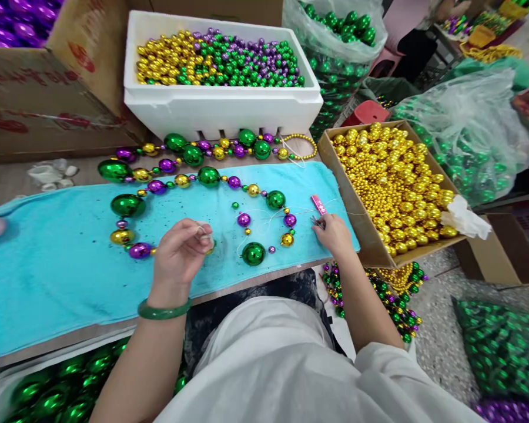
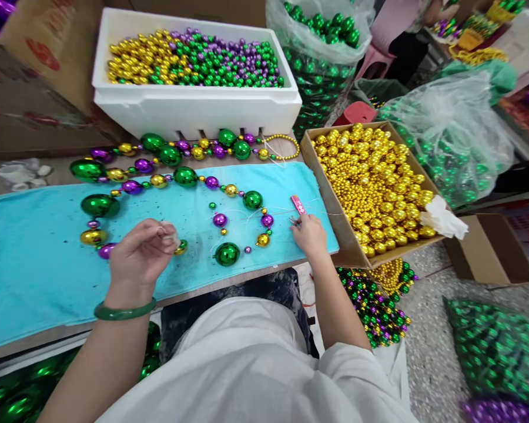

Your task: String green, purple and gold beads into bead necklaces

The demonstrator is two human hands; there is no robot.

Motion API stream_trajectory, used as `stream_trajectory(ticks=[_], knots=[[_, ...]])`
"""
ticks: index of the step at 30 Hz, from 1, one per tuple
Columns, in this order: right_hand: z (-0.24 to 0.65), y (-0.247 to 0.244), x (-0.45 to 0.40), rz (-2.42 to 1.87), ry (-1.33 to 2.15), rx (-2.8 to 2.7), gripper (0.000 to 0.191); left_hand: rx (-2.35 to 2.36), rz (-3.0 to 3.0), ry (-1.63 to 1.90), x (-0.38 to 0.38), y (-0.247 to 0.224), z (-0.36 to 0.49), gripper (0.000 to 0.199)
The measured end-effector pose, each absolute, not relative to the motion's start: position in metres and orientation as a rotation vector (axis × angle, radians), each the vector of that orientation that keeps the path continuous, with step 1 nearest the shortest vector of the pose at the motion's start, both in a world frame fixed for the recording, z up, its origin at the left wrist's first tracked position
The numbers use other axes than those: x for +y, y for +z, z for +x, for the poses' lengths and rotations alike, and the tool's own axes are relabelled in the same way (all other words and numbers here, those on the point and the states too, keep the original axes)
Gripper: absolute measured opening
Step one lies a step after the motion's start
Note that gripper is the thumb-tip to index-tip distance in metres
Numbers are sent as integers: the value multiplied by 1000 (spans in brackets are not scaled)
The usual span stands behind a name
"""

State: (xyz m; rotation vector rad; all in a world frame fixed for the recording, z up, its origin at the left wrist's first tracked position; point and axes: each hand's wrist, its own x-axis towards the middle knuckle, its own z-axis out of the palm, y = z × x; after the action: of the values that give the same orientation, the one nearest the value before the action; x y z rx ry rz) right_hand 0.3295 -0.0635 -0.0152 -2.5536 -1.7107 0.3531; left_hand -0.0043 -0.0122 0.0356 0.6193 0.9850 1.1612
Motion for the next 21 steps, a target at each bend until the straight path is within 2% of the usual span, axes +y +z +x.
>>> stream_trajectory(ticks=[4, 11, 21], knots=[[328, -18, -59, -2484, 255, -1706, 19, 1076, 650, 1157, -15, 32, -2, 14], [294, -6, -38, -2059, 257, -1710, 22, 1097, 641, 1152, -18, 33, -2, 23], [326, -10, -40, -2526, 240, -1647, 24, 1154, 810, 1151, -23, 31, -7, 20]])
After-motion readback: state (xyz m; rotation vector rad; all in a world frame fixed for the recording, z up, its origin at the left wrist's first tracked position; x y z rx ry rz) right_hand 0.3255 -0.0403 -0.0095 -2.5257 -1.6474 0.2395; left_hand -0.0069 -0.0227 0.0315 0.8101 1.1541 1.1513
